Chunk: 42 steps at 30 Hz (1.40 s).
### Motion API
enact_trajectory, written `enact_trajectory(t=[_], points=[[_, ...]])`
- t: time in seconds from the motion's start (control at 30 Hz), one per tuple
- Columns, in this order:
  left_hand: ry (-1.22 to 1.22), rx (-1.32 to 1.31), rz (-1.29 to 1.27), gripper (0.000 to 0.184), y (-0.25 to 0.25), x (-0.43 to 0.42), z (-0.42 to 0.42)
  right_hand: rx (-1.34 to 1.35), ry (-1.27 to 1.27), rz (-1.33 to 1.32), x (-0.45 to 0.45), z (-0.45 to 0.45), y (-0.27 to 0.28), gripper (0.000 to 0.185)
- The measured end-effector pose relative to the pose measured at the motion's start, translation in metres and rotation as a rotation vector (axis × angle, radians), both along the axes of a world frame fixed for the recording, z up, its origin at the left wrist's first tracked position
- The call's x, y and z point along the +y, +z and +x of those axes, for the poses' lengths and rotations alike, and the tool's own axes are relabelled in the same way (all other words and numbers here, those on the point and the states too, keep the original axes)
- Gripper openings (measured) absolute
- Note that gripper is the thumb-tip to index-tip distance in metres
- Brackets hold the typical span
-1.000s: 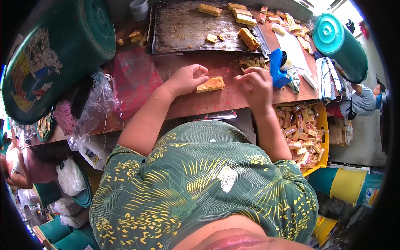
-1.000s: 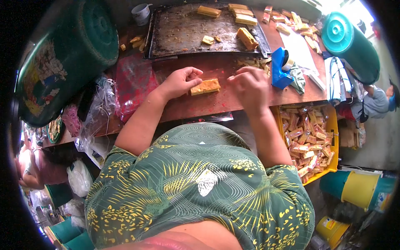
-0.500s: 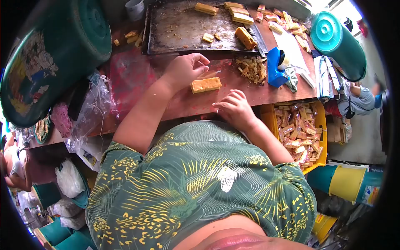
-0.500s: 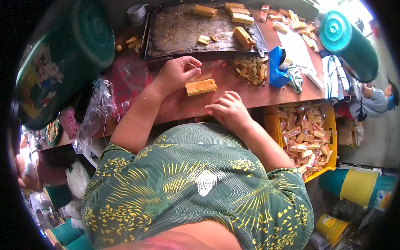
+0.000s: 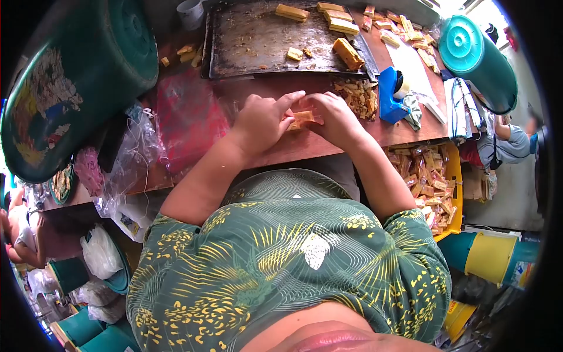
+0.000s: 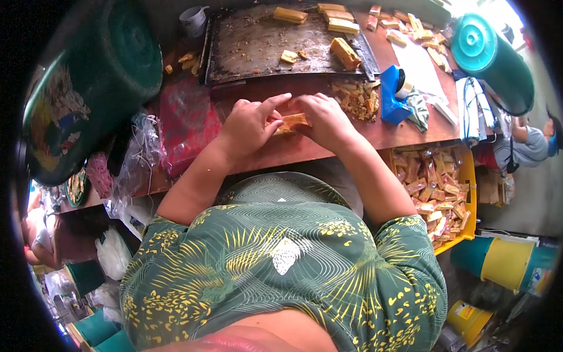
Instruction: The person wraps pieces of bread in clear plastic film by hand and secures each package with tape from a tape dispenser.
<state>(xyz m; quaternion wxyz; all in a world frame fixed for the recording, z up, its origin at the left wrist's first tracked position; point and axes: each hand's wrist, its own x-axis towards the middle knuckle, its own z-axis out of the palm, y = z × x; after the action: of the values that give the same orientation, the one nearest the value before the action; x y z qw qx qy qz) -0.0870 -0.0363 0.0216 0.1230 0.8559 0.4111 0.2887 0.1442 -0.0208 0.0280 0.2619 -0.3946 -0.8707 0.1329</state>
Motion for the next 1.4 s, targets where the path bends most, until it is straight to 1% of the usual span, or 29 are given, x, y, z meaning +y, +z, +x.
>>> enact_trajectory(t=[0.03, 0.07, 0.13, 0.23, 0.33, 0.43, 0.5, 0.53, 0.6, 0.63, 0.67, 0.7, 0.73, 0.83, 0.9, 0.93, 1.03, 1.1, 1.13, 1.23, 1.3, 1.33, 1.37, 1.4], points=[[0.001, -0.012, 0.003, 0.063, -0.001, -0.001, 0.000, -0.059, 0.038, 0.060, 0.004, 0.006, -0.016, 0.032], [0.017, -0.016, 0.000, 0.062, -0.004, -0.002, 0.000, -0.040, 0.102, 0.033, 0.006, 0.011, -0.031, 0.028], [0.045, -0.026, -0.008, 0.061, -0.015, -0.002, 0.002, -0.022, 0.035, -0.006, 0.002, 0.012, -0.036, 0.023], [0.050, 0.009, -0.083, 0.061, -0.026, 0.000, -0.002, -0.073, 0.001, 0.101, -0.002, 0.011, -0.042, 0.020], [0.102, -0.072, -0.104, 0.055, -0.030, -0.003, -0.006, 0.107, -0.124, -0.098, -0.010, 0.011, -0.035, 0.019], [0.269, -0.368, -0.474, 0.049, -0.034, 0.000, -0.021, 0.443, -0.208, -0.412, -0.008, 0.019, -0.052, 0.013], [0.246, -0.447, -0.597, 0.041, -0.045, 0.002, -0.029, 0.609, -0.249, -0.600, -0.008, 0.018, -0.059, 0.009], [0.233, -0.485, -0.658, 0.037, -0.052, 0.004, -0.033, 0.588, -0.258, -0.608, -0.008, 0.017, -0.058, 0.006], [0.010, -0.567, -0.687, 0.027, -0.077, 0.016, -0.044, 0.542, -0.274, -0.621, -0.008, 0.016, -0.051, 0.002], [-0.100, -0.607, -0.698, 0.023, -0.078, 0.018, -0.045, 0.509, -0.216, -0.595, -0.004, 0.020, -0.060, 0.003], [-0.098, -0.619, -0.762, 0.019, -0.080, 0.018, -0.046, 0.475, -0.158, -0.567, 0.003, 0.028, -0.078, 0.005], [-0.096, -0.630, -0.826, 0.016, -0.072, 0.016, -0.045, 0.442, -0.101, -0.538, 0.007, 0.032, -0.087, 0.007], [-0.094, -0.641, -0.891, 0.014, -0.064, 0.013, -0.043, 0.450, -0.125, -0.562, 0.005, 0.029, -0.079, 0.006], [0.034, -0.629, -0.937, 0.014, -0.038, 0.005, -0.036, 0.496, -0.218, -0.664, -0.005, 0.019, -0.052, 0.010], [0.094, -0.625, -0.762, 0.016, -0.046, 0.003, -0.032, 0.556, -0.302, -0.769, -0.010, 0.014, -0.044, 0.015], [0.125, -0.623, -0.675, 0.017, -0.049, 0.002, -0.031, 0.492, -0.306, -0.639, -0.011, 0.015, -0.045, 0.015], [0.250, -0.022, 0.099, 0.015, -0.040, -0.005, -0.037, 0.274, -0.276, -0.263, -0.012, 0.019, -0.045, 0.016], [0.289, 0.054, 0.008, 0.015, -0.027, -0.008, -0.039, 0.094, -0.215, -0.036, -0.012, 0.025, -0.041, 0.017], [0.308, 0.093, -0.039, 0.016, -0.025, -0.009, -0.041, 0.057, -0.220, -0.057, -0.012, 0.029, -0.045, 0.017], [0.323, 0.006, -0.174, 0.018, -0.044, -0.007, -0.044, -0.061, -0.266, -0.102, -0.009, 0.036, -0.054, 0.016], [0.370, -0.039, -0.098, 0.017, -0.056, 0.003, -0.042, -0.155, -0.337, -0.113, -0.008, 0.034, -0.053, 0.014], [0.393, -0.061, -0.061, 0.016, -0.059, 0.006, -0.041, -0.094, -0.328, -0.104, -0.008, 0.031, -0.052, 0.013], [0.350, -0.049, -0.123, 0.016, -0.061, 0.006, -0.042, -0.033, -0.319, -0.094, -0.008, 0.027, -0.051, 0.012], [0.307, -0.040, -0.181, 0.015, -0.053, 0.007, -0.042, 0.028, -0.308, -0.079, -0.007, 0.026, -0.050, 0.011]])
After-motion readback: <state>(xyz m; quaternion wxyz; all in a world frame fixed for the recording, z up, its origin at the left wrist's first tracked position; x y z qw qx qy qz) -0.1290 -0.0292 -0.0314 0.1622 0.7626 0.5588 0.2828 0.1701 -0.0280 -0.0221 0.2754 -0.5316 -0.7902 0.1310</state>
